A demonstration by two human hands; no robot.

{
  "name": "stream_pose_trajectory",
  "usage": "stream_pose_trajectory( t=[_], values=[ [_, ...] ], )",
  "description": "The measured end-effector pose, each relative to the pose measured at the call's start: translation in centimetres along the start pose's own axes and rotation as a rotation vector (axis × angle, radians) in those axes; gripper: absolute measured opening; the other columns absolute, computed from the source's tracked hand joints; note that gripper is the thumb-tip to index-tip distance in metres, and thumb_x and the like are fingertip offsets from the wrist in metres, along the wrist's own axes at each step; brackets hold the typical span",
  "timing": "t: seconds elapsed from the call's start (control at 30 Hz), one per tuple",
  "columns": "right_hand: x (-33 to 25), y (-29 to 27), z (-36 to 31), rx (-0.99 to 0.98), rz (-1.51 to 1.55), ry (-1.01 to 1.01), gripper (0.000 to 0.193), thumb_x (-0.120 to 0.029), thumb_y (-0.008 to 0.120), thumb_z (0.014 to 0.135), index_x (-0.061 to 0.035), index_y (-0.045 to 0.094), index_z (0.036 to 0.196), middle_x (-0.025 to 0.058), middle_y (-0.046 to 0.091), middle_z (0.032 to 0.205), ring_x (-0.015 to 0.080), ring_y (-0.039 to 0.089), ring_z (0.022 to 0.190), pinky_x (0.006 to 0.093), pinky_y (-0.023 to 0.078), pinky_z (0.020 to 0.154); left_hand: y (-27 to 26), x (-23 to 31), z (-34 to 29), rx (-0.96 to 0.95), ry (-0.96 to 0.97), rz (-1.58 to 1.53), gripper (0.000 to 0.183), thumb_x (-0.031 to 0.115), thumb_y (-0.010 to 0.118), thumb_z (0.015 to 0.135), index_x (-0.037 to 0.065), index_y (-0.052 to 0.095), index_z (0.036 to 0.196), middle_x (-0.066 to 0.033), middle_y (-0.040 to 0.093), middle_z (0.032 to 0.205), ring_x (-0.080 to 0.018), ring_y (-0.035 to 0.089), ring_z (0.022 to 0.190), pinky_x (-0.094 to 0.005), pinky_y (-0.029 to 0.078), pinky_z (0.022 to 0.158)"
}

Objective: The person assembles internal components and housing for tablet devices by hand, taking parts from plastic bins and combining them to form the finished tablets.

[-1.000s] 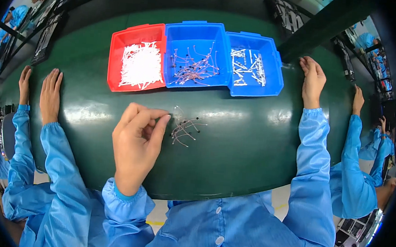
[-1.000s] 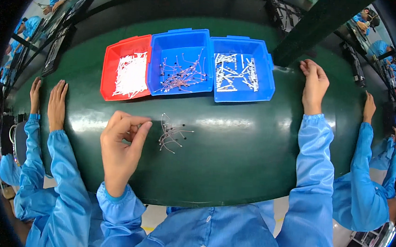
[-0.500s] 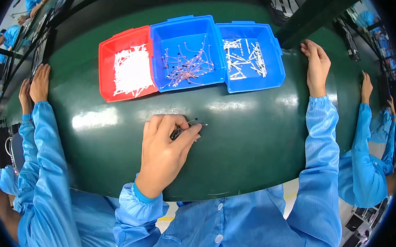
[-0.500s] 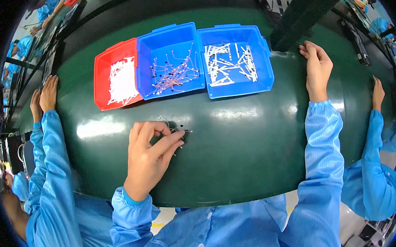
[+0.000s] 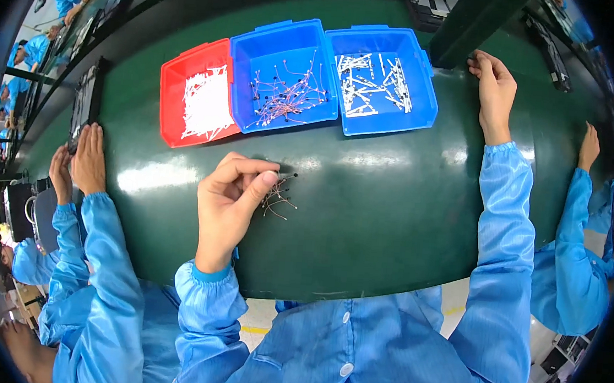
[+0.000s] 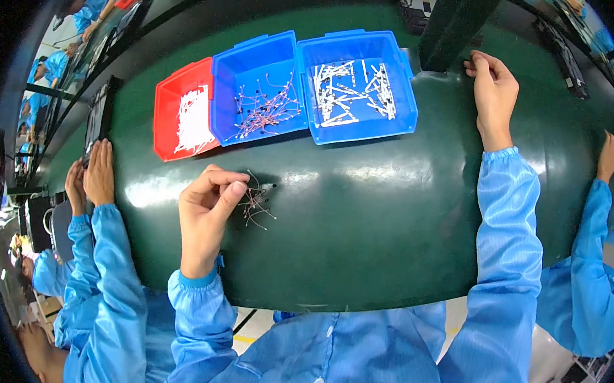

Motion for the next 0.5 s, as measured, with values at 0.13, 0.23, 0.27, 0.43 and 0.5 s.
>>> stream_pose_trajectory(
  t=[0.13, 0.23, 0.27, 0.43, 0.5],
  values=[
    [-0.2, 0.1, 0.1, -0.012, 0.003, -0.008, 0.025, -0.013, 0.058, 0.096, 0.0068, 0.069, 0.107, 0.0101, 0.070, 0.099, 0.0137, 0.066, 0.086, 0.0248, 0.052, 0.079, -0.1, -0.5, 0.1, 0.054, -0.057, -0.092, 0.011, 0.003, 0.070, 0.089, -0.002, 0.071, 0.098, 0.0013, 0.052, 0.084, -0.0052, 0.043, 0.069, -0.0201, 0.036, 0.060],
    [0.0, -0.1, 0.2, -0.008, 0.102, -0.037, 0.024, -0.013, 0.059, 0.095, 0.0066, 0.069, 0.104, 0.0096, 0.070, 0.097, 0.0131, 0.064, 0.083, 0.0244, 0.051, 0.076, 0.3, -0.5, -0.2, 0.057, -0.068, -0.229, 0.012, 0.009, 0.065, 0.093, 0.000, 0.067, 0.101, 0.0016, 0.051, 0.082, -0.0054, 0.041, 0.064, -0.0206, 0.029, 0.051],
    [0.1, -0.1, 0.0, 0.023, 0.162, -0.046, 0.024, -0.014, 0.058, 0.096, 0.0056, 0.068, 0.105, 0.0092, 0.070, 0.096, 0.0131, 0.064, 0.082, 0.0241, 0.051, 0.074, 1.0, -0.4, -0.5, 0.040, -0.060, -0.363, 0.012, 0.010, 0.065, 0.094, 0.001, 0.066, 0.102, 0.0010, 0.050, 0.081, -0.0060, 0.040, 0.062, -0.0207, 0.029, 0.050],
    [-2.9, -1.4, -4.2, 0.250, 0.316, -0.045, 0.025, -0.021, 0.051, 0.100, 0.0002, 0.065, 0.103, 0.0003, 0.055, 0.080, 0.0069, 0.047, 0.066, 0.0225, 0.038, 0.058, 7.7, 0.7, -0.9, -0.118, -0.117, -0.697, 0.013, 0.015, 0.062, 0.097, 0.006, 0.063, 0.106, 0.0008, 0.045, 0.073, -0.0088, 0.039, 0.063, -0.0241, 0.034, 0.051],
    [-7.5, -1.1, -7.6, 0.176, 0.197, -0.392, 0.016, -0.011, 0.051, 0.098, -0.0002, 0.059, 0.090, 0.0040, 0.057, 0.082, 0.0087, 0.046, 0.066, 0.0237, 0.039, 0.059, 9.8, 0.8, -1.2, -0.171, -0.191, -0.815, 0.015, 0.019, 0.061, 0.098, 0.008, 0.064, 0.106, 0.0012, 0.046, 0.074, -0.0089, 0.041, 0.067, -0.0236, 0.035, 0.053]
  ],
)
Point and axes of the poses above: each hand's wrist, its own z-axis towards the middle knuckle, its own y-axis out of the palm, x = y × z, the point moved 4 cm from there along z, towards the middle knuckle
